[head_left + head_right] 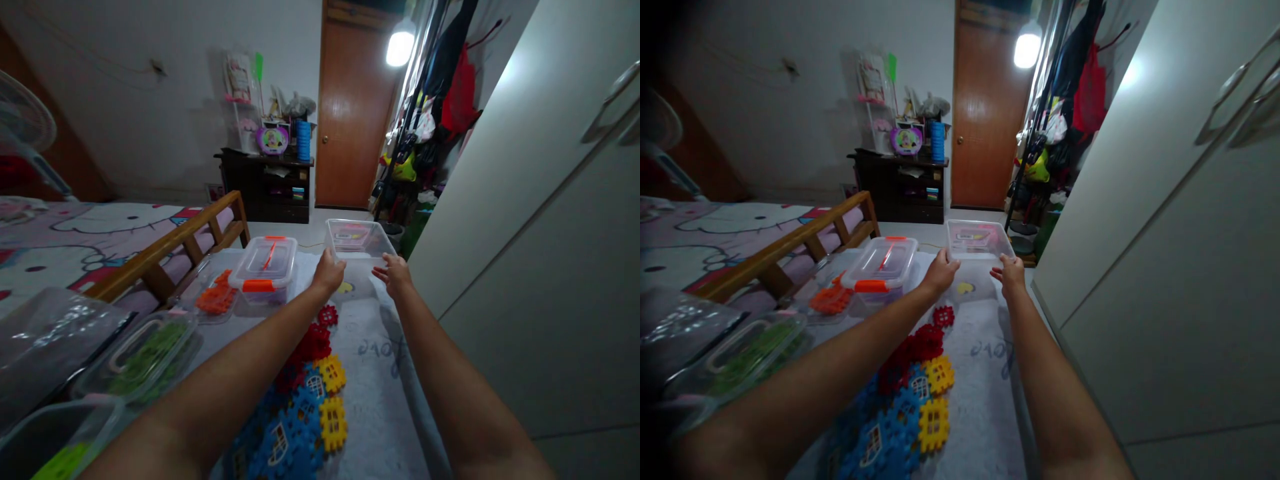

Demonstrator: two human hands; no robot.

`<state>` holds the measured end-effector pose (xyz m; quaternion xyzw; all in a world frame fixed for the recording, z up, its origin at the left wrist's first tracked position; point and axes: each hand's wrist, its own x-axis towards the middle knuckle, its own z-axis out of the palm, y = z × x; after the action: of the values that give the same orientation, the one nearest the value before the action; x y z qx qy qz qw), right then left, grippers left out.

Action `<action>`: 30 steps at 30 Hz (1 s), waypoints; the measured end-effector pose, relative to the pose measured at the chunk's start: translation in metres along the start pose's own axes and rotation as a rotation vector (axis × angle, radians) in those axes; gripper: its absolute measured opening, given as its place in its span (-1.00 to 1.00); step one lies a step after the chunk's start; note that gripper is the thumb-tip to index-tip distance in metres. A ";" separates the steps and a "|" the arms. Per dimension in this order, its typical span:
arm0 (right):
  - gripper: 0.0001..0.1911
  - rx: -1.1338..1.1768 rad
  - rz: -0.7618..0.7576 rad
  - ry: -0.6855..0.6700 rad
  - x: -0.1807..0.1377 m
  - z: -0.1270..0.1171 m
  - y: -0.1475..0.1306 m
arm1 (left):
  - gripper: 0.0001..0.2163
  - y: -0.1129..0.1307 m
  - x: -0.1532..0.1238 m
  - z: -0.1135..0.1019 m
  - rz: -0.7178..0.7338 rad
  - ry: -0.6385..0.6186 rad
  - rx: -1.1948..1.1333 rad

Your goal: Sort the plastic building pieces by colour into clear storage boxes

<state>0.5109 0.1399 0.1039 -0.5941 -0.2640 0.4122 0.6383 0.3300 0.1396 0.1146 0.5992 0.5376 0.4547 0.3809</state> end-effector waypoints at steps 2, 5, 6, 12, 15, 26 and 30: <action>-0.81 -0.001 0.012 -0.001 0.009 0.007 0.000 | -0.77 -0.003 0.017 0.003 -0.018 0.025 0.019; -0.81 -0.017 0.041 -0.012 0.020 0.015 0.004 | -0.80 -0.012 0.036 0.005 -0.055 0.056 0.039; -0.82 -0.025 0.052 -0.015 0.023 0.017 0.005 | -0.81 -0.016 0.041 0.006 -0.065 0.058 0.042; -0.82 -0.071 0.074 -0.020 0.033 0.025 0.013 | -0.79 -0.031 0.058 0.008 -0.128 0.062 0.041; -0.81 -0.084 0.066 -0.004 0.037 0.027 0.013 | -0.77 -0.034 0.063 0.010 -0.141 0.059 0.036; -0.73 -0.108 0.051 0.015 0.041 0.030 0.014 | -0.70 -0.031 0.068 0.015 -0.161 0.072 0.031; -0.69 -0.105 0.028 0.055 0.029 0.023 0.016 | -0.55 -0.020 0.050 0.009 -0.122 0.088 0.065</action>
<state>0.5036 0.1756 0.0878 -0.6415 -0.2594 0.3901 0.6075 0.3333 0.1917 0.1000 0.5568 0.6038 0.4390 0.3642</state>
